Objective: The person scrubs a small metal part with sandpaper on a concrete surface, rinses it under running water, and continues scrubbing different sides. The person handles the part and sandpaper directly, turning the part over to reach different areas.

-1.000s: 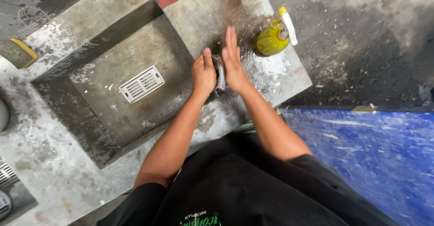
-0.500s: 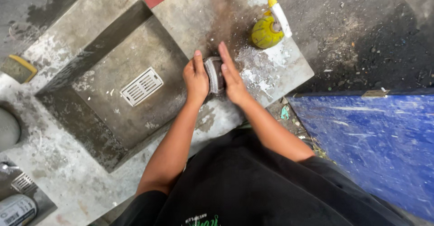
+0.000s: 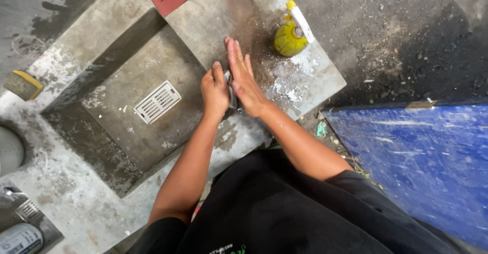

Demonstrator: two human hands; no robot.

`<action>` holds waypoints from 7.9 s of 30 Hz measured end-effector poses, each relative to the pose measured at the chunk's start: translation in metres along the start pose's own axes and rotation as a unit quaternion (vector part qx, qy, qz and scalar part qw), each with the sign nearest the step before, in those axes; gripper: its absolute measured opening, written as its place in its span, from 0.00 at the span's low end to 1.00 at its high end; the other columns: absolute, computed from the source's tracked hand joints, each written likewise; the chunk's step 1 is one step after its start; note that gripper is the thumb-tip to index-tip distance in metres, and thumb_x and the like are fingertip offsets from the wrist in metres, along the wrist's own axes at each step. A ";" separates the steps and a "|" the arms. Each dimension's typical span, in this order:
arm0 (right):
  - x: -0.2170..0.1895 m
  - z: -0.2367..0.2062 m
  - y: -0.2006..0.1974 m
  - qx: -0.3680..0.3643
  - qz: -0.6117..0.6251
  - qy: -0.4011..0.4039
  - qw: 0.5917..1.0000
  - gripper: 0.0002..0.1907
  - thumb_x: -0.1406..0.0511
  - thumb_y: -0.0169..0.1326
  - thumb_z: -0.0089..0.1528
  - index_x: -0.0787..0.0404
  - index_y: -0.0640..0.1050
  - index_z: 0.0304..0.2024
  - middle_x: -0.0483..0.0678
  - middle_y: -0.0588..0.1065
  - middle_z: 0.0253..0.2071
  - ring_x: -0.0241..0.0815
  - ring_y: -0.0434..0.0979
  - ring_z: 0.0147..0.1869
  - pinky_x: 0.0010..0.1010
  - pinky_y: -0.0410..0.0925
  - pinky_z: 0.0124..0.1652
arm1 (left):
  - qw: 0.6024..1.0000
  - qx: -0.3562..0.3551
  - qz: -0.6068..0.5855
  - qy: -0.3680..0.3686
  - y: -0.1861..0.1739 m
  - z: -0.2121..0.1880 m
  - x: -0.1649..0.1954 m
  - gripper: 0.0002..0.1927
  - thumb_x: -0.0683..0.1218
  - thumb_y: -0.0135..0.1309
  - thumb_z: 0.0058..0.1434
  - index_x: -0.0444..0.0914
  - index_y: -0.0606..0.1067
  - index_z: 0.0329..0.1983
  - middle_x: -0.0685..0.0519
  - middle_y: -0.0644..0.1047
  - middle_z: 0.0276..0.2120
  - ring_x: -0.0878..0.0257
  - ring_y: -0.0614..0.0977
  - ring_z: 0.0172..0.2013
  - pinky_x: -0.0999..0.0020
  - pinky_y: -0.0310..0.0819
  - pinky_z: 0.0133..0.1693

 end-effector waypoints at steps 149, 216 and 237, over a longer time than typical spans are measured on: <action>0.003 -0.004 -0.004 -0.020 -0.012 -0.042 0.999 0.56 0.30 0.19 0.66 0.62 0.35 0.80 0.54 0.33 0.85 0.53 0.25 0.89 0.56 0.25 0.81 | 0.986 -0.007 0.107 0.126 0.001 -0.002 0.005 0.33 0.62 0.30 0.76 0.34 0.69 0.26 0.42 0.68 0.19 0.47 0.72 0.22 0.52 0.64 0.30; -0.001 -0.064 0.014 0.184 0.349 -0.001 0.919 0.49 0.43 0.47 0.71 0.59 0.40 0.80 0.57 0.42 0.84 0.58 0.45 0.88 0.46 0.41 0.82 | 0.997 0.002 -0.015 0.070 0.000 0.003 -0.008 0.29 0.60 0.40 0.74 0.34 0.66 0.23 0.56 0.63 0.19 0.66 0.64 0.23 0.62 0.57 0.27; 0.038 -0.091 -0.057 0.225 0.018 0.155 0.962 0.13 0.71 0.55 0.69 0.64 0.80 0.56 0.49 0.82 0.45 0.42 0.82 0.46 0.30 0.76 0.45 | 0.989 0.046 0.056 0.128 0.014 -0.005 0.024 0.29 0.58 0.42 0.74 0.32 0.69 0.25 0.46 0.64 0.17 0.58 0.66 0.22 0.57 0.62 0.28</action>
Point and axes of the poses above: each hand's wrist, its own z-axis towards the middle knuckle, its own y-axis out of the palm, x = y × z, the point moved 3 cm from there along z, towards the middle knuckle
